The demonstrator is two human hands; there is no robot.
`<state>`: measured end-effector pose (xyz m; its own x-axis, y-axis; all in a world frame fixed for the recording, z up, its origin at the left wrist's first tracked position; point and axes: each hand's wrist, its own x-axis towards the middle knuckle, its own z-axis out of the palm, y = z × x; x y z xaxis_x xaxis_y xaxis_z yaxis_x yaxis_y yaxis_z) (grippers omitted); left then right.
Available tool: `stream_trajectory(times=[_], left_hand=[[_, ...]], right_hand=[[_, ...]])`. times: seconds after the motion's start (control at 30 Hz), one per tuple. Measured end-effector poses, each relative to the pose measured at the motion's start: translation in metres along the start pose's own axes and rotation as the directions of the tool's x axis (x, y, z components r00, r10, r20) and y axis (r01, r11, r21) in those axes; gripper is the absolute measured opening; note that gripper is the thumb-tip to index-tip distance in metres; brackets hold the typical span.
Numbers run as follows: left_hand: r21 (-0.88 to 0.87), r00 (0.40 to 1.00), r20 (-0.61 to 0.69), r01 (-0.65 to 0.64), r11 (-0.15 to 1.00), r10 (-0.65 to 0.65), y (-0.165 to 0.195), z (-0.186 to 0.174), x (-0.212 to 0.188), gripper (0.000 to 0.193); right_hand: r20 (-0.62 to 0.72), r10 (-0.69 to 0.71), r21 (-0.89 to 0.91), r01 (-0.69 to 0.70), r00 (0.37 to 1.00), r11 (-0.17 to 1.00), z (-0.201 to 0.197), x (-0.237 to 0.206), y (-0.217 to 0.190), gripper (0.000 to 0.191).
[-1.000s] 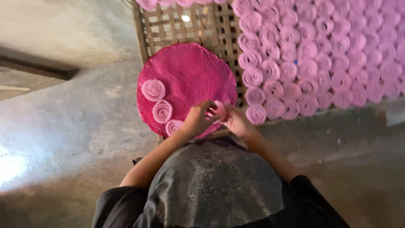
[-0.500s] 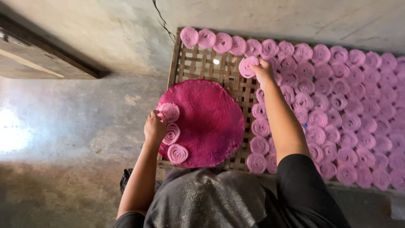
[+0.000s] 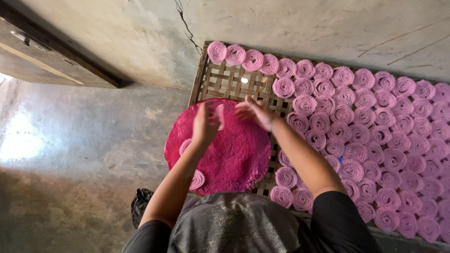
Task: The person picks up small pink coiled rosettes from a bamboo tray and presses them in rows onto round pink fabric discs, then stacks the filled discs and moves trays of finished rosettes around the workspace.
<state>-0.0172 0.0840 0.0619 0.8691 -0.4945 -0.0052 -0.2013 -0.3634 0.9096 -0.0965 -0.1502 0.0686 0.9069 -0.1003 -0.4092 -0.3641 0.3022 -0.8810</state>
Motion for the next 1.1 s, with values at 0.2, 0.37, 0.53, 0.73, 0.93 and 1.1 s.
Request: stream_trajectory(times=[0.2, 0.37, 0.53, 0.73, 0.93, 1.1], left_hand=[[0.047, 0.961, 0.084, -0.268, 0.962, 0.263, 0.029, 0.002, -0.014, 0.053], [0.376, 0.995, -0.047, -0.066, 0.924, 0.09, -0.021, -0.064, -0.065, 0.042], [0.512, 0.985, -0.166, 0.131, 0.849, -0.052, -0.075, -0.096, -0.108, 0.048], [0.503, 0.979, -0.15, 0.197, 0.841, -0.139, -0.105, -0.082, -0.114, 0.034], [0.191, 0.978, -0.096, 0.203, 0.96, -0.188, -0.078, -0.049, -0.082, 0.024], [-0.268, 0.999, 0.039, -0.02, 0.963, 0.031, -0.009, -0.011, -0.059, 0.028]], right_hand=[[-0.146, 0.031, 0.073, -0.02, 0.989, 0.997, 0.009, 0.016, 0.0, 0.032], [-0.455, -0.159, -0.386, -0.034, 0.876, 0.922, -0.055, 0.067, -0.009, 0.028], [-0.192, -0.685, -0.876, 0.192, 0.703, 0.443, -0.09, 0.086, -0.003, 0.039], [-0.024, -0.824, -0.997, -0.073, 0.566, -0.02, -0.071, 0.069, -0.005, 0.054], [0.057, -0.012, -0.567, 0.042, 0.998, 0.823, 0.036, 0.024, 0.04, 0.028], [0.127, 0.29, 0.2, -0.311, 0.949, 0.929, 0.067, 0.003, 0.067, 0.049]])
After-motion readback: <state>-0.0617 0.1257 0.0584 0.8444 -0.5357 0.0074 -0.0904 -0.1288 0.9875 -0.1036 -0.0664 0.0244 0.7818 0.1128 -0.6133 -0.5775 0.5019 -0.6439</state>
